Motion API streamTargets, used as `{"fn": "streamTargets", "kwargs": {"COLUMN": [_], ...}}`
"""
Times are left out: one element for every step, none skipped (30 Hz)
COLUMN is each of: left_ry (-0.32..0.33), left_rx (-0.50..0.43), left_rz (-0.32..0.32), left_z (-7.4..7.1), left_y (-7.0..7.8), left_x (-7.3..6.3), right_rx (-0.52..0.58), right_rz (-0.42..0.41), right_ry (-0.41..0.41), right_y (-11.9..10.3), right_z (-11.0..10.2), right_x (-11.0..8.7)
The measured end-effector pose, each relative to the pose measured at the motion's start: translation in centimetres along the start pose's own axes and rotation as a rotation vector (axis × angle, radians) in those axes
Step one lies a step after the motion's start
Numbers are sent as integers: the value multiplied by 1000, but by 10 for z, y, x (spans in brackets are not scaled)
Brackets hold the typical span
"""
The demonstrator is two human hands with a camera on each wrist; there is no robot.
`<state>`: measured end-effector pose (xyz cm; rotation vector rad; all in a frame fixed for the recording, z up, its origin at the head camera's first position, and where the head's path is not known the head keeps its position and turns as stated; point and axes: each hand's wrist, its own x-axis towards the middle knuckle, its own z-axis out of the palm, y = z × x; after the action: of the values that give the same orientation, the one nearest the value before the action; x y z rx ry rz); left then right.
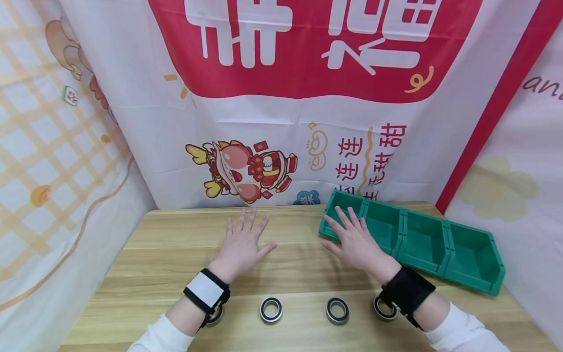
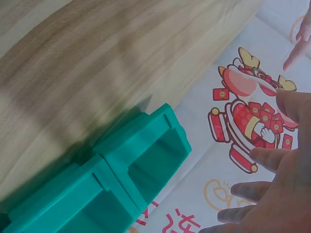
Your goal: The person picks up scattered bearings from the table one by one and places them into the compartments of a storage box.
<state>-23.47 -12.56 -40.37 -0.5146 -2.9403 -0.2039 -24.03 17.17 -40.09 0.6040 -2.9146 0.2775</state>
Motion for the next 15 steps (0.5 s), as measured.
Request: {"fn": "streamTargets", "kwargs": {"left_ry": [-3, -2, -6, -6, -8, -8, -8, -7, -5, -3, -5, -10, -10, -14, -20], "left_rx": [2, -1, 1, 0, -1, -4, -3, -4, 1, 3, 11, 17, 21, 23, 24], "left_rz": [0, 2, 2, 4, 6, 7, 7, 8, 12, 17, 21, 25, 30, 38, 44], "left_z": [1, 1, 2, 3, 3, 3, 3, 3, 2, 1, 0, -2, -3, -5, -8], "left_y": [0, 0, 0, 0, 0, 0, 1, 2, 3, 5, 7, 9, 12, 16, 20], "left_x": [0, 0, 1, 1, 2, 2, 3, 4, 5, 6, 8, 11, 14, 18, 23], "right_rx": [-1, -4, -2, -2, 1, 5, 7, 12, 18, 22, 24, 24, 18, 16, 6], "right_rz": [-1, -3, -6, -8, -10, -12, -9, -7, -3, -1, 5, 13, 21, 28, 37], "right_ry": [0, 1, 1, 2, 1, 2, 0, -1, -4, -5, -10, -16, -21, -22, -25], "right_y": [0, 0, 1, 1, 2, 2, 3, 5, 6, 9, 12, 16, 21, 26, 33], "right_z": [0, 0, 1, 1, 0, -1, -2, -3, -5, -7, -10, -13, -16, -20, -25], "right_x": [0, -1, -1, -2, -2, -3, -3, -4, -5, -6, -7, -8, -10, -11, -13]}}
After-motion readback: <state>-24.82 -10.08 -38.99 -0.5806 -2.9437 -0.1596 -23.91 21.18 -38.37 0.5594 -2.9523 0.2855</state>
